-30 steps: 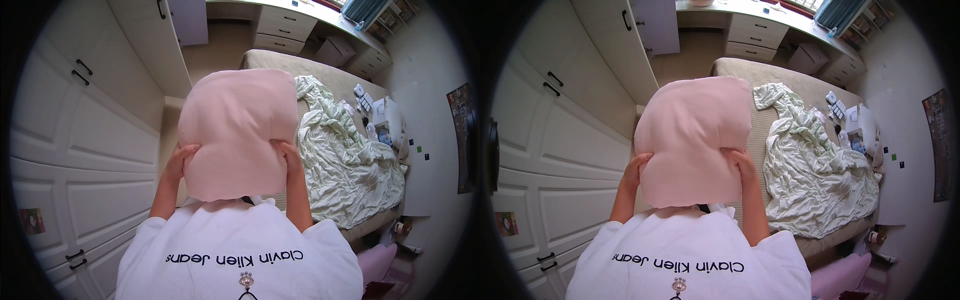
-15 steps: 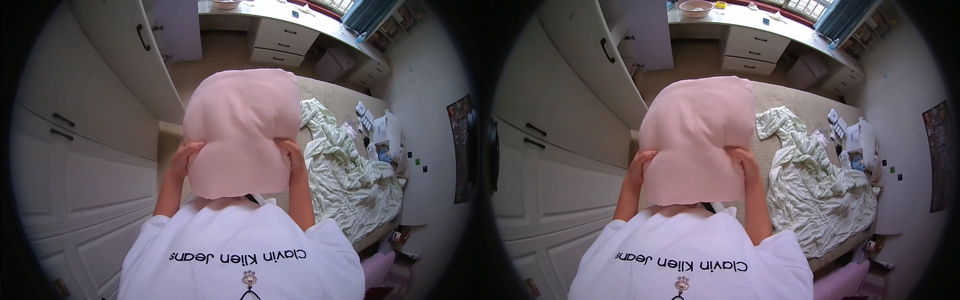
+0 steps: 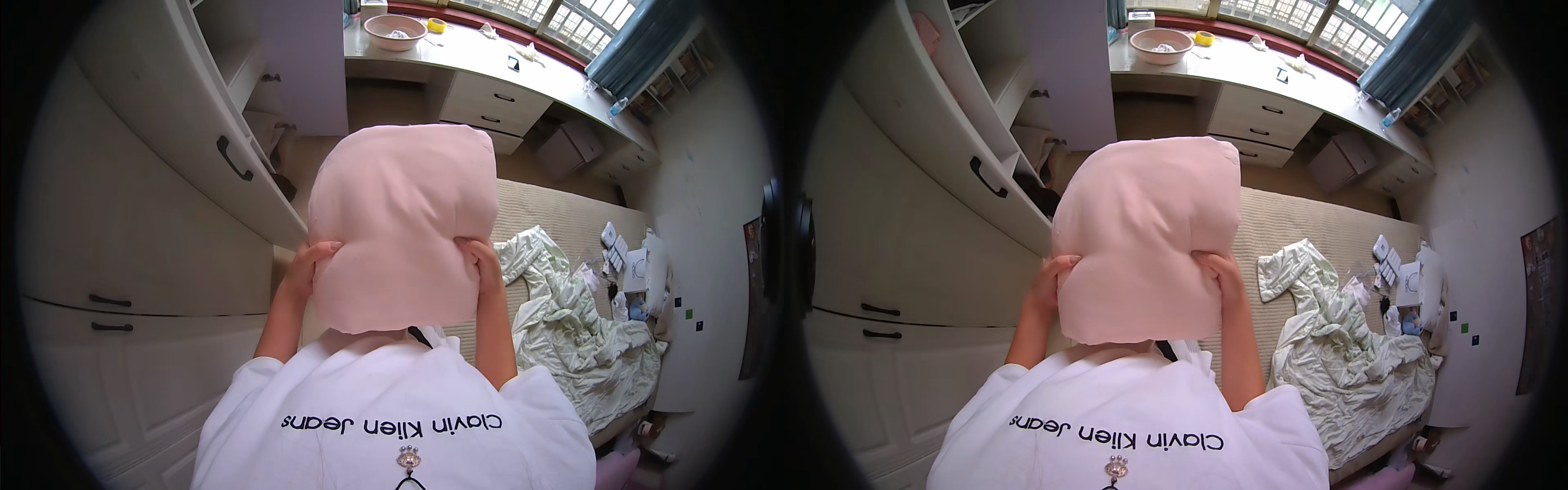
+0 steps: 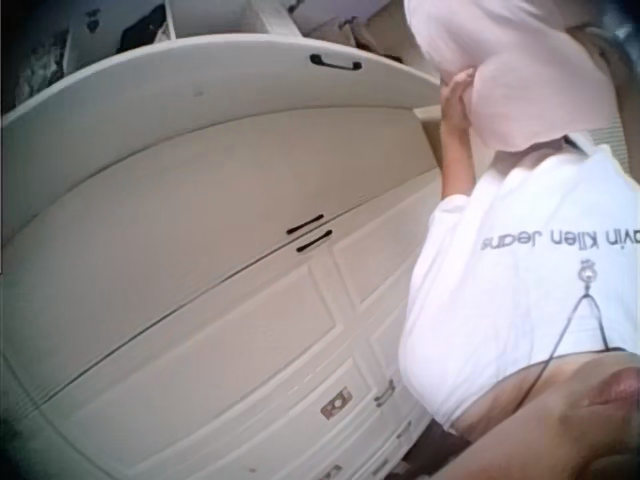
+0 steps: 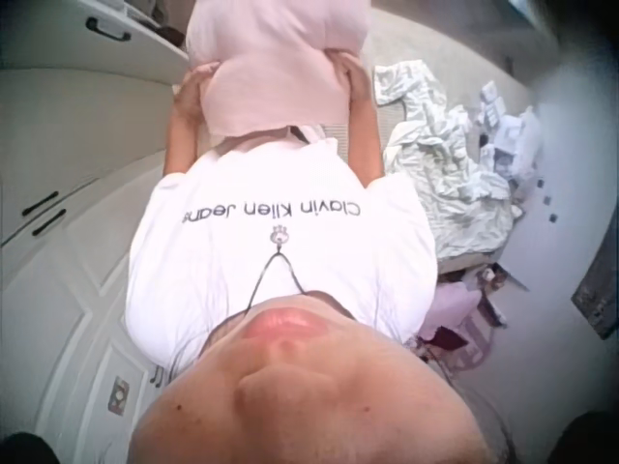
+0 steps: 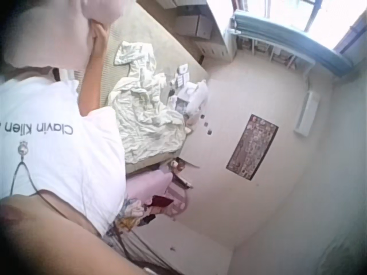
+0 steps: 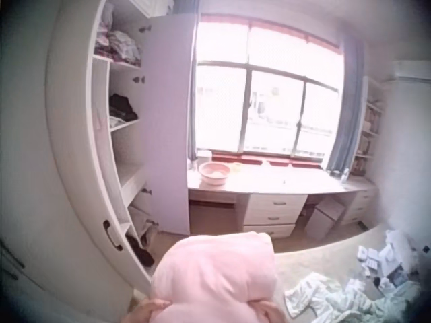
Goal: The person picks up a folded piece of dark clothing from a bed and places it on a shelf in a white closet, then hangs a pink shirt on a hanger and places it on a rod in the closet, and finally folds a pink garment and places it on the shelf.
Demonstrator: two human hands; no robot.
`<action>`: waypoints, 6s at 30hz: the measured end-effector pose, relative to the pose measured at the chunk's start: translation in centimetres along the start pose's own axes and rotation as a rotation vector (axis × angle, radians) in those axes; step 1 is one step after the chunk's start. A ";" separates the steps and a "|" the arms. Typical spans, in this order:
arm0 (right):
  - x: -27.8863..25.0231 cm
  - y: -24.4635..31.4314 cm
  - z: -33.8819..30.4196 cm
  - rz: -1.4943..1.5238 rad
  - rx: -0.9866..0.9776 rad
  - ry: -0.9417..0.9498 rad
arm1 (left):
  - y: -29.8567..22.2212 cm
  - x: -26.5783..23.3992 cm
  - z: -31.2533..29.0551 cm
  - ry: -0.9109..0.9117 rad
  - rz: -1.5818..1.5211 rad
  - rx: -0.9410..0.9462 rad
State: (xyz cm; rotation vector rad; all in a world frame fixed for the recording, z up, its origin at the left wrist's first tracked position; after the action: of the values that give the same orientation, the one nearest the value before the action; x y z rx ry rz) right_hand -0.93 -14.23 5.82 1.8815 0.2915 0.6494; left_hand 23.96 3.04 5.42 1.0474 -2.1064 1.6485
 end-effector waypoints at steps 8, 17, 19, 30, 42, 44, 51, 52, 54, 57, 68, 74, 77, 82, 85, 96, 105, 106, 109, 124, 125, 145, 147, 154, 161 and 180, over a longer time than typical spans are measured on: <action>-0.9 2.8 13.2 -0.023 0.066 0.078 | -3.0 -0.4 11.1 -0.103 -0.126 -0.007; -0.3 8.5 28.4 0.010 0.059 0.246 | -9.1 0.6 21.4 -0.185 -0.130 0.092; 0.4 10.2 30.5 0.028 0.080 0.253 | -10.1 1.4 22.8 -0.213 -0.149 0.133; 7.8 6.3 43.0 -0.070 0.256 0.474 | -11.7 -5.5 24.8 -0.535 -0.256 0.285; 26.5 6.2 50.8 -0.309 0.434 0.685 | -17.0 -15.9 23.4 -0.870 -0.480 0.401; 29.3 6.0 51.9 -0.363 0.441 0.716 | -17.6 -17.1 23.3 -0.920 -0.523 0.401; 36.7 3.3 53.6 -0.444 0.524 0.803 | -17.8 -19.2 23.5 -0.937 -0.699 0.512; 37.3 2.4 53.9 -0.452 0.537 0.833 | -17.5 -18.9 23.5 -0.952 -0.752 0.517; 39.3 0.7 54.3 -0.459 0.547 0.899 | -17.5 -19.7 23.4 -0.977 -0.811 0.561; 41.4 -2.5 55.7 -0.550 0.632 0.915 | -16.3 -22.3 23.8 -0.991 -0.865 0.635; 52.4 -18.5 64.5 -0.449 0.882 0.995 | -24.1 -41.7 26.3 -1.038 -0.698 0.705; 53.9 -30.7 64.1 -0.188 1.129 0.792 | -30.3 -59.5 26.7 -1.422 0.215 0.403; 53.1 -37.9 60.9 -0.185 1.308 0.813 | -28.4 -63.8 26.3 -1.524 0.712 0.172; 54.8 -43.5 58.4 -0.131 1.333 0.900 | -29.9 -55.4 31.1 -1.839 0.933 0.360; 55.8 -46.5 58.9 -0.130 1.391 0.931 | -20.2 -49.1 30.6 -2.187 0.798 0.512; 62.6 -42.8 55.8 -0.165 1.358 1.072 | -10.0 -58.2 31.7 -1.344 -1.128 1.088; 73.2 -51.0 65.6 -0.069 1.050 1.052 | -12.8 -78.6 25.6 -1.355 -1.005 1.173; 73.4 -51.7 67.1 -0.100 1.013 1.054 | -13.0 -79.7 25.4 -1.386 -0.978 1.148; 74.2 -53.5 70.4 -0.175 0.896 1.090 | -13.9 -81.9 25.1 -1.430 -0.877 1.114; 75.1 -51.6 69.6 -0.609 0.458 1.426 | -20.7 -79.9 32.9 -1.411 -0.465 1.071; 73.7 -50.8 68.5 -0.630 0.460 1.446 | -19.9 -77.5 33.9 -1.342 -0.499 1.094; 50.4 -30.0 57.4 -0.847 0.945 1.778 | -15.7 -39.7 38.5 -1.374 -0.989 1.046; 49.3 -28.2 56.7 -0.849 0.926 1.828 | -16.9 -36.3 38.4 -1.479 -1.035 1.072; 45.9 -20.1 53.5 -0.935 1.050 1.975 | -13.4 -30.0 39.9 -1.808 -1.010 1.313; 38.8 -17.9 50.7 -1.039 0.994 2.213 | -8.5 -22.0 40.5 -2.065 -1.058 1.253; 13.6 -15.2 27.9 -1.083 1.042 2.758 | 12.0 3.7 31.7 -2.452 -1.289 1.627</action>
State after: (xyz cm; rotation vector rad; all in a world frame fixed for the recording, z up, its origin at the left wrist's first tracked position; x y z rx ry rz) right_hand 27.42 -23.30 -11.69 0.2790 -2.2383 -1.2593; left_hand 20.06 -26.52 -11.17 -1.8754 -0.8560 -0.0439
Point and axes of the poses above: each hand's wrist, its own z-axis towards the middle knuckle, its own x-axis out of the palm, y = z × x, the point moved 6 cm from there along z, towards the middle knuckle, and after that the axes turned 7 degrees about -z, right-handed, at the moved point
